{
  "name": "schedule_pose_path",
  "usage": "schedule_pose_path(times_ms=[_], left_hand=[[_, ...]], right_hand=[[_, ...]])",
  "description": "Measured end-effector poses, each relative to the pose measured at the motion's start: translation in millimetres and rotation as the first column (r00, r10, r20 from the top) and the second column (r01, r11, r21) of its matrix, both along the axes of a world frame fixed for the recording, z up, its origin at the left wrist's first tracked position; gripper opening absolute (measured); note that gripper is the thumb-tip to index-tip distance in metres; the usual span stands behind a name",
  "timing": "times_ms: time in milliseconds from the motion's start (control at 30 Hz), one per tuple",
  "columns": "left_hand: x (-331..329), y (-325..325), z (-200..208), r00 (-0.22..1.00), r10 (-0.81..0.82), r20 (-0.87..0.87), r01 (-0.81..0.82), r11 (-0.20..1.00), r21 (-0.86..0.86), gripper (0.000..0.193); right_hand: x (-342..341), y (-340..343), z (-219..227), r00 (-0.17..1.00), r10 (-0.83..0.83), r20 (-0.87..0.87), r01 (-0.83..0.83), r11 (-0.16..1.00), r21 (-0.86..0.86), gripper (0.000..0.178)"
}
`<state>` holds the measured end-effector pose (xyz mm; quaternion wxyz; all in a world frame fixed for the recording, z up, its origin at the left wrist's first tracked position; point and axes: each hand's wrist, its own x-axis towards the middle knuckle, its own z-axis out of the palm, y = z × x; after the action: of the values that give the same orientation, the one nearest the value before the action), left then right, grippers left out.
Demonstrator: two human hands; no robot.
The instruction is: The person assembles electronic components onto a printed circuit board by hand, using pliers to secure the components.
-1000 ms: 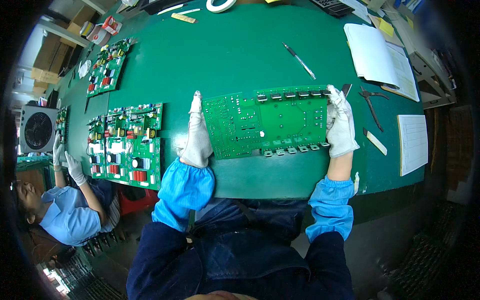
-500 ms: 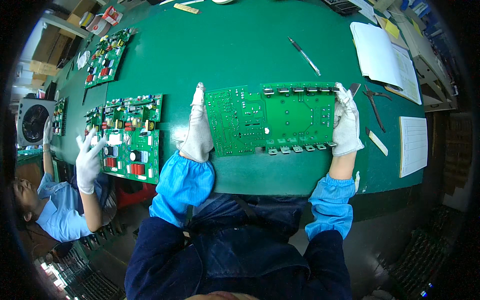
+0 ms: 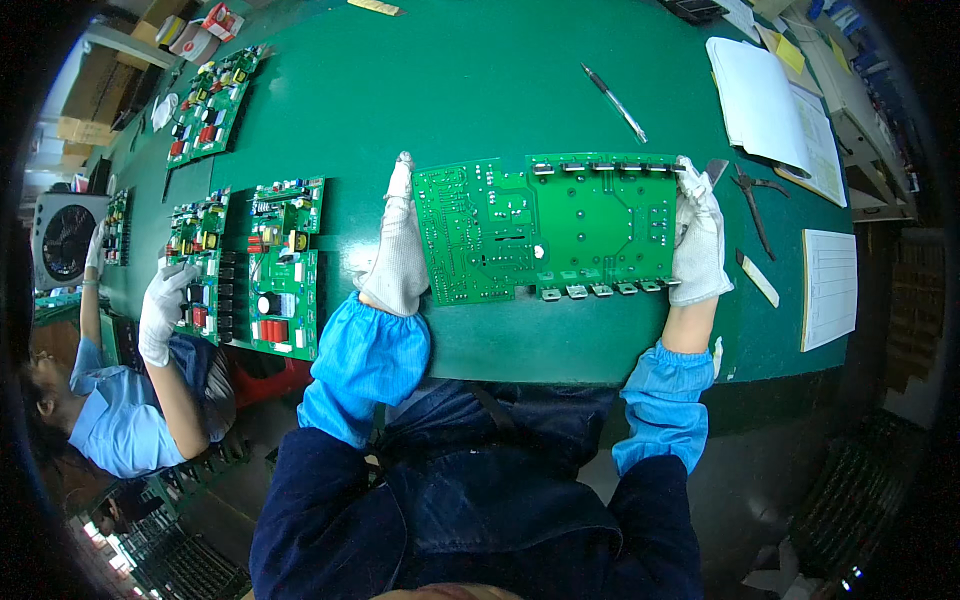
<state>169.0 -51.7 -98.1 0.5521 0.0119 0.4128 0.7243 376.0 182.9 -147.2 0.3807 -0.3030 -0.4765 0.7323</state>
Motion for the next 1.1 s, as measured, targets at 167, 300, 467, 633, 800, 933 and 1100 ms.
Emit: schedule_pose_path(times_ms=[167,300,467,633,800,933,1100], left_hand=[[1,0,4,1.000,0.023,-0.007,-0.023,1.000,-0.011,0.082],[2,3,-2,1.000,0.019,0.014,-0.019,1.000,-0.004,0.081],[2,3,1,0.999,0.033,0.032,-0.033,0.999,-0.015,0.080],[2,4,-4,0.996,0.084,0.001,-0.084,0.996,-0.025,0.078],[3,4,-2,0.996,0.092,-0.013,-0.093,0.995,-0.035,0.076],[2,3,-5,0.996,0.089,0.000,-0.089,0.995,-0.033,0.077],[0,3,-12,0.998,0.057,0.028,-0.057,0.998,-0.009,0.079]], right_hand=[[-5,-4,6,0.998,-0.041,0.040,0.042,0.999,-0.018,0.034],[-4,-7,12,0.999,-0.033,0.019,0.033,0.999,-0.014,0.032],[-1,-9,11,0.999,-0.045,-0.013,0.046,0.998,0.037,0.033],[3,3,-4,0.998,-0.047,-0.039,0.046,0.999,-0.026,0.035],[2,-1,1,0.997,-0.066,-0.028,0.065,0.998,-0.025,0.032],[-2,-8,10,0.994,-0.076,-0.073,0.073,0.996,-0.045,0.028],[-2,-8,11,0.997,-0.068,-0.039,0.066,0.997,-0.049,0.028]])
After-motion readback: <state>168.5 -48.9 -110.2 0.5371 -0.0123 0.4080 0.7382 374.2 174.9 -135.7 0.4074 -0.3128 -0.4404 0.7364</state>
